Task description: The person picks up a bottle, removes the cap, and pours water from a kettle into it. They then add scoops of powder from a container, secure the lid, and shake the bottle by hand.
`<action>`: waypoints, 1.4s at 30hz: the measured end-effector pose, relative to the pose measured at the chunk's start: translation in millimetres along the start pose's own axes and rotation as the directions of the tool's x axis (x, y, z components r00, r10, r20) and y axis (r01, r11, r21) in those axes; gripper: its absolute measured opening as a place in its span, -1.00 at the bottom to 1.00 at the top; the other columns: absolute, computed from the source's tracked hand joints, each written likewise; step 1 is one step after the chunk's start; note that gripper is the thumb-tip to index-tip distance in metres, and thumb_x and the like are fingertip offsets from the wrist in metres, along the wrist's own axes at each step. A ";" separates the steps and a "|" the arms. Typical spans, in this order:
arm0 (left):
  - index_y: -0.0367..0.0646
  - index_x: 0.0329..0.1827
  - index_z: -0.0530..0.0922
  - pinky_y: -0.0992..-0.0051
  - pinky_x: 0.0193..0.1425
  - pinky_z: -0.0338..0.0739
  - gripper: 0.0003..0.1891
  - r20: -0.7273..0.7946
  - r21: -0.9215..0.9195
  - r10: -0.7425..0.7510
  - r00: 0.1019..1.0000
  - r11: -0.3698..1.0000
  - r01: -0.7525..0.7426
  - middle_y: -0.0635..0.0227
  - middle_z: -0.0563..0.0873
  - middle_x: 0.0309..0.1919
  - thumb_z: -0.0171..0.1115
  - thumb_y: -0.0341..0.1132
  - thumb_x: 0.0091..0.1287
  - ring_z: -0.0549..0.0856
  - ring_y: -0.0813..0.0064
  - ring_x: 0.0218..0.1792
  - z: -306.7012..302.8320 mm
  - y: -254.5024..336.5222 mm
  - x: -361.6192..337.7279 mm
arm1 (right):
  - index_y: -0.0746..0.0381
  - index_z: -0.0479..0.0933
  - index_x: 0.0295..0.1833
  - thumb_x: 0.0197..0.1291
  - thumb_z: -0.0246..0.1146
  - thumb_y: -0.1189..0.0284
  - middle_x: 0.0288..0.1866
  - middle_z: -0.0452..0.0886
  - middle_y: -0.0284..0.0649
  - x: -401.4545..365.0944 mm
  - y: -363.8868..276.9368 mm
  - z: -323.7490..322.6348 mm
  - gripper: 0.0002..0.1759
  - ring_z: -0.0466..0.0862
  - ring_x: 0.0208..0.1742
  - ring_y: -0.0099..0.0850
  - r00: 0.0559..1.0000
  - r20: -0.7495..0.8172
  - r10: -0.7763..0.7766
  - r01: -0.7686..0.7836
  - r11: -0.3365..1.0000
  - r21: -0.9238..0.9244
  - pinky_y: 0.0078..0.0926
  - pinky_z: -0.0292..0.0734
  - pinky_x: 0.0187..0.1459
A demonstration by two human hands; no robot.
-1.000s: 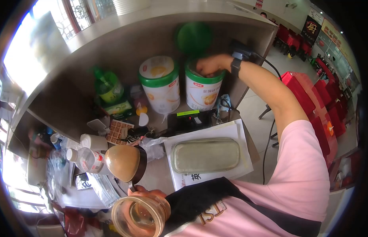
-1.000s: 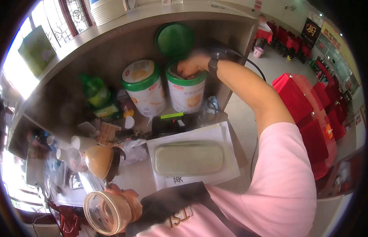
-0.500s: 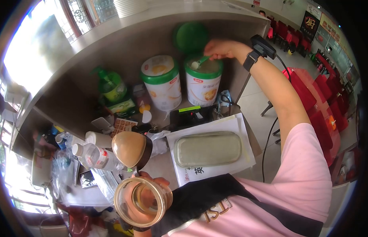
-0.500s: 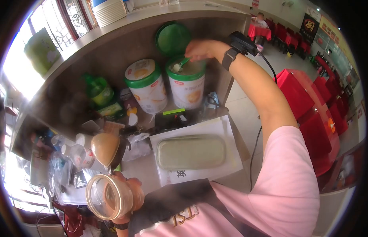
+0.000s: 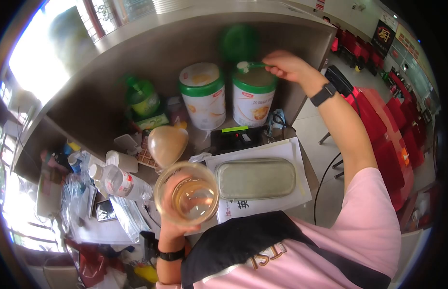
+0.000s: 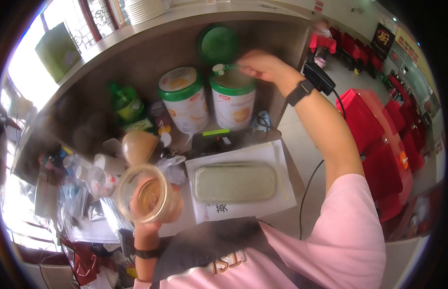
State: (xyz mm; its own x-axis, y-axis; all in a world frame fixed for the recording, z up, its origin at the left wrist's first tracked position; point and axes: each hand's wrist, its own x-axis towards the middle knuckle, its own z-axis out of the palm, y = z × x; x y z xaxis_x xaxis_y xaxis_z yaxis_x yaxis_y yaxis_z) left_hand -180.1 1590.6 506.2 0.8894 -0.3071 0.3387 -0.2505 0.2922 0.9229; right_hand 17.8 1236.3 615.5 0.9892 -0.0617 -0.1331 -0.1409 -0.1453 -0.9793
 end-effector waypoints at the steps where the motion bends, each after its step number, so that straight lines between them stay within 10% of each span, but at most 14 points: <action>1: -0.36 0.16 0.23 0.29 -0.05 0.55 0.02 0.034 -0.161 -0.039 0.999 0.986 0.044 0.17 0.30 0.10 0.59 -0.09 -0.40 0.44 0.25 0.07 -1.1 -3.3 5.7 | 0.32 0.44 -0.29 0.13 0.14 0.47 -0.51 0.47 -0.30 -7.7 -6.1 2.7 -0.87 0.31 -0.71 -0.76 0.998 0.054 -0.040 0.038 0.999 0.026 -0.89 0.13 -0.78; 13: -0.35 0.19 0.18 0.44 0.10 0.39 -0.08 -0.026 -0.191 -0.014 1.000 0.982 0.009 0.19 0.49 0.00 0.52 -0.17 -0.21 0.51 0.40 0.00 14.2 -2.8 48.4 | 0.34 0.49 -0.19 0.14 0.14 0.48 -0.49 0.52 -0.30 -158.8 -45.1 96.3 -0.83 0.42 -0.67 -0.68 0.798 0.437 -0.415 0.501 0.860 -0.100 -0.78 0.26 -0.70; 14: -0.35 0.20 0.18 0.44 0.11 0.38 -0.07 -0.036 -0.199 -0.035 0.999 0.980 0.027 0.21 0.48 -0.01 0.52 -0.18 -0.22 0.50 0.41 0.01 14.5 -0.7 47.2 | 0.34 0.49 -0.19 0.07 0.17 0.53 -0.46 0.52 -0.25 -155.2 -34.1 99.3 -0.82 0.48 -0.60 -0.57 0.452 0.538 -0.711 0.891 0.390 -0.233 -0.70 0.36 -0.63; 15: -0.35 0.20 0.18 0.44 0.11 0.38 -0.07 -0.043 -0.200 -0.034 0.998 0.979 0.025 0.21 0.48 -0.01 0.52 -0.18 -0.22 0.50 0.41 0.01 14.8 0.4 46.3 | 0.34 0.49 -0.19 0.00 0.19 0.57 -0.43 0.52 -0.20 -153.7 -26.6 101.6 -0.80 0.53 -0.52 -0.45 0.005 0.675 -0.738 0.938 -0.231 -0.260 -0.61 0.45 -0.56; 16: -0.36 0.20 0.17 0.44 0.12 0.38 -0.07 -0.055 -0.213 -0.031 0.998 0.977 0.018 0.21 0.48 -0.01 0.52 -0.17 -0.22 0.50 0.42 0.01 15.2 1.2 45.4 | 0.34 0.49 -0.19 0.00 0.19 0.57 -0.43 0.52 -0.20 -156.0 -23.2 103.2 -0.80 0.53 -0.52 -0.45 0.002 0.678 -0.735 0.939 -0.231 -0.254 -0.61 0.45 -0.56; 24: -0.37 0.18 0.19 0.44 0.12 0.37 -0.06 -0.080 -0.195 0.001 0.997 0.981 -0.017 0.21 0.49 -0.01 0.53 -0.14 -0.24 0.51 0.43 0.00 12.8 -1.5 40.7 | 0.32 0.48 -0.21 -0.12 0.19 0.59 -0.30 0.51 -0.20 -147.4 -26.8 98.2 -0.74 0.56 -0.30 -0.27 0.034 0.617 -0.786 0.863 -0.287 -0.414 -0.47 0.51 -0.33; 28: -0.39 0.15 0.23 0.42 0.12 0.37 -0.05 -0.075 -0.122 0.021 0.997 0.992 -0.030 0.19 0.50 -0.02 0.53 -0.07 -0.27 0.51 0.41 0.00 9.1 -5.3 36.9 | 0.27 0.52 -0.20 0.06 0.14 0.47 -0.45 0.56 -0.13 -117.3 -42.4 63.9 -0.82 0.58 -0.40 -0.27 0.718 0.193 -0.669 0.624 0.495 -0.605 -0.49 0.45 -0.33; 32: -0.40 0.13 0.25 0.41 0.09 0.39 -0.03 -0.103 -0.073 0.010 0.995 0.997 -0.018 0.17 0.51 -0.04 0.53 0.00 -0.31 0.52 0.39 -0.02 8.5 -4.5 29.3 | 0.24 0.56 -0.24 -0.03 0.18 0.34 -0.34 0.59 -0.07 -33.0 -28.9 7.3 -0.75 0.61 -0.30 -0.16 0.791 0.290 -0.539 0.396 0.090 -0.914 -0.35 0.49 -0.25; 42: -0.34 0.11 0.28 0.44 0.07 0.40 0.00 -0.127 -0.104 -0.026 0.992 0.994 0.013 0.21 0.47 -0.02 0.56 0.04 -0.40 0.50 0.42 -0.01 6.6 -5.5 13.9 | 0.36 0.55 -0.27 0.00 0.04 0.42 -0.30 0.59 0.01 52.7 23.4 33.6 -0.73 0.60 -0.24 -0.12 0.951 0.310 -0.005 0.308 -0.093 -0.947 -0.26 0.48 -0.26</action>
State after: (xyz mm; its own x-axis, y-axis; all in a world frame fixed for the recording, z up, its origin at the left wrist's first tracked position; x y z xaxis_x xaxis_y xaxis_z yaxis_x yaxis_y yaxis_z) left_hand -168.9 1578.7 507.0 0.9371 -0.1967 0.2885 -0.1981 0.3811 0.9031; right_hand 67.9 1262.8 580.4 0.9540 0.2478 -0.1687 0.2787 -0.9406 0.1940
